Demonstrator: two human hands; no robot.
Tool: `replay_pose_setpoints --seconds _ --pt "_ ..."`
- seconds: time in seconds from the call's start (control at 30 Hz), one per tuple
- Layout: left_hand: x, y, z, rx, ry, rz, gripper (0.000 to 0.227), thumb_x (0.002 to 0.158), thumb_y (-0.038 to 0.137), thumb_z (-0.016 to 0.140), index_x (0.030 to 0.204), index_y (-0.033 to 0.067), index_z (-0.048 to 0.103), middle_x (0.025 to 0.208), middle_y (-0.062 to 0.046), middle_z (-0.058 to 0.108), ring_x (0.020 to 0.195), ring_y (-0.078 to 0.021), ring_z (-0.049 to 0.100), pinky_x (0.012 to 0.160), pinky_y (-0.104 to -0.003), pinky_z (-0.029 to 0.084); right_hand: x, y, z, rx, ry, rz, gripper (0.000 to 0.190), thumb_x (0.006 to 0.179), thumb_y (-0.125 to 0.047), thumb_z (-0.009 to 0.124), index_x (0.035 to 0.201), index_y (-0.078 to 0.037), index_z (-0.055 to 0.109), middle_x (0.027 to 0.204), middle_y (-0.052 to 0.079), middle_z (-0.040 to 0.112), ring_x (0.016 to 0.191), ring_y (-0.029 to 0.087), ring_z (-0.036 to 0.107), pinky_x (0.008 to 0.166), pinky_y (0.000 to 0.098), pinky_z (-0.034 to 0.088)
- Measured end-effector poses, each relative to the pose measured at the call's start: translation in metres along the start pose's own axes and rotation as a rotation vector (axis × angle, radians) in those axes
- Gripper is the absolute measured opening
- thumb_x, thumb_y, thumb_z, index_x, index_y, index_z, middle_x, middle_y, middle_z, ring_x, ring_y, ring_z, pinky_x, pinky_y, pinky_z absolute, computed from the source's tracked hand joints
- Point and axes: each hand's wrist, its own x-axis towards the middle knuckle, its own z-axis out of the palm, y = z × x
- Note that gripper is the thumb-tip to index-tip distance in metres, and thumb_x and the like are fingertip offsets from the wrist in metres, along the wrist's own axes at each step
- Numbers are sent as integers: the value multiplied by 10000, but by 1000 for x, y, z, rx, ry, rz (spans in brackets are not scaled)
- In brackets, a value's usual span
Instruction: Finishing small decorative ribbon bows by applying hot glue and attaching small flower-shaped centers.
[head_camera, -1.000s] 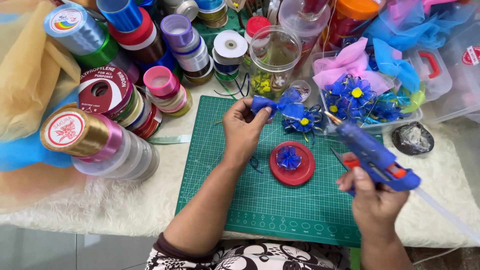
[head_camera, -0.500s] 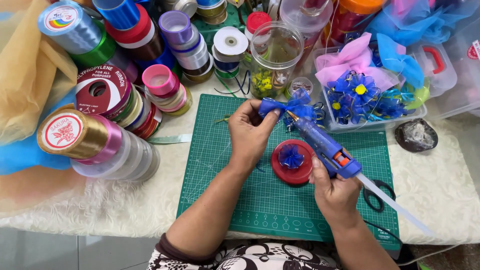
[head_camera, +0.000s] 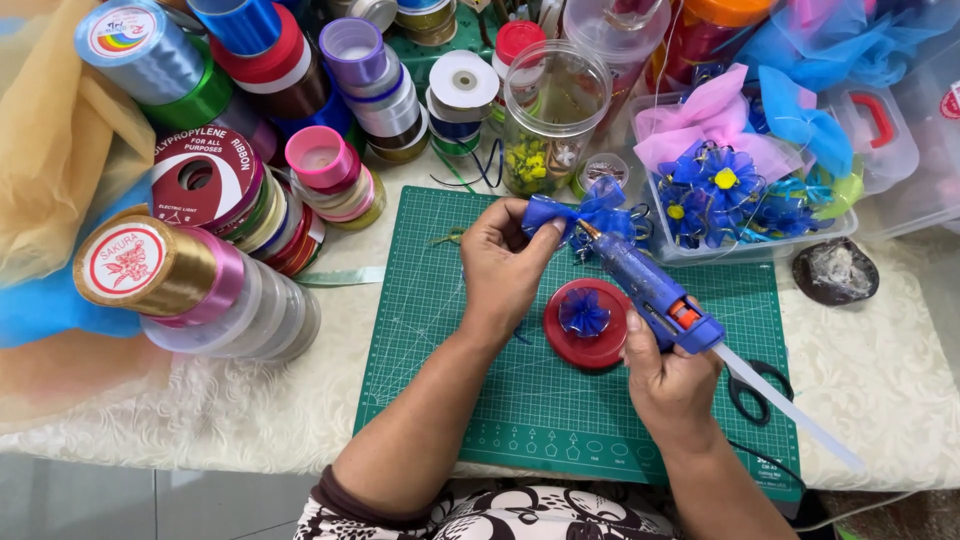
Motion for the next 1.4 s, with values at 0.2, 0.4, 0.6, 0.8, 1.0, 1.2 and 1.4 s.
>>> replay_pose_setpoints --seconds 0.2,0.4,0.6,0.8,1.0,1.2,1.4 --pt "2 -3 2 -53 55 -43 91 812 16 772 887 36 725 729 -107 692 730 -121 672 629 -310 609 5 12 3 36 49 -117 310 1045 -169 619 756 -58 611 475 32 602 410 170 608 468 292 512" --pt "3 -4 1 -77 46 -42 95 816 11 773 895 15 721 749 -142 703 750 -168 709 661 -336 639 5 11 4 32 54 -110 304 1041 -170 624 756 -64 612 473 32 598 404 169 599 463 291 507" --pt "2 -2 0 -74 51 -46 95 819 9 773 896 9 717 753 -146 708 757 -171 712 666 -341 649 3 14 3 22 53 -108 297 1038 -153 629 757 -58 609 472 43 600 405 175 600 459 299 508" --pt "4 -7 0 -66 58 -33 100 808 0 777 887 20 719 742 -135 704 735 -163 712 645 -329 638 6 11 3 10 41 -149 302 1026 -151 639 737 -66 619 461 32 599 390 167 595 441 281 495" --pt "6 3 -7 -16 18 26 93 884 16 738 920 81 682 827 -31 682 771 -104 634 708 -248 591 -10 5 -18 -119 -33 2 305 997 -250 625 870 14 709 618 88 667 539 197 677 539 347 546" --pt "17 11 -18 -28 121 -34 111 883 8 738 967 61 689 891 -70 725 850 -144 691 755 -279 624 -19 14 -85 26 188 40 175 1114 27 576 1220 165 589 1009 232 675 637 222 628 624 348 577" --pt "31 10 -35 -82 238 20 140 894 52 721 1003 69 635 865 -37 669 811 -87 639 733 -254 616 -11 153 -178 -333 346 256 176 1279 -107 635 1269 64 675 995 175 697 914 250 718 749 382 541"
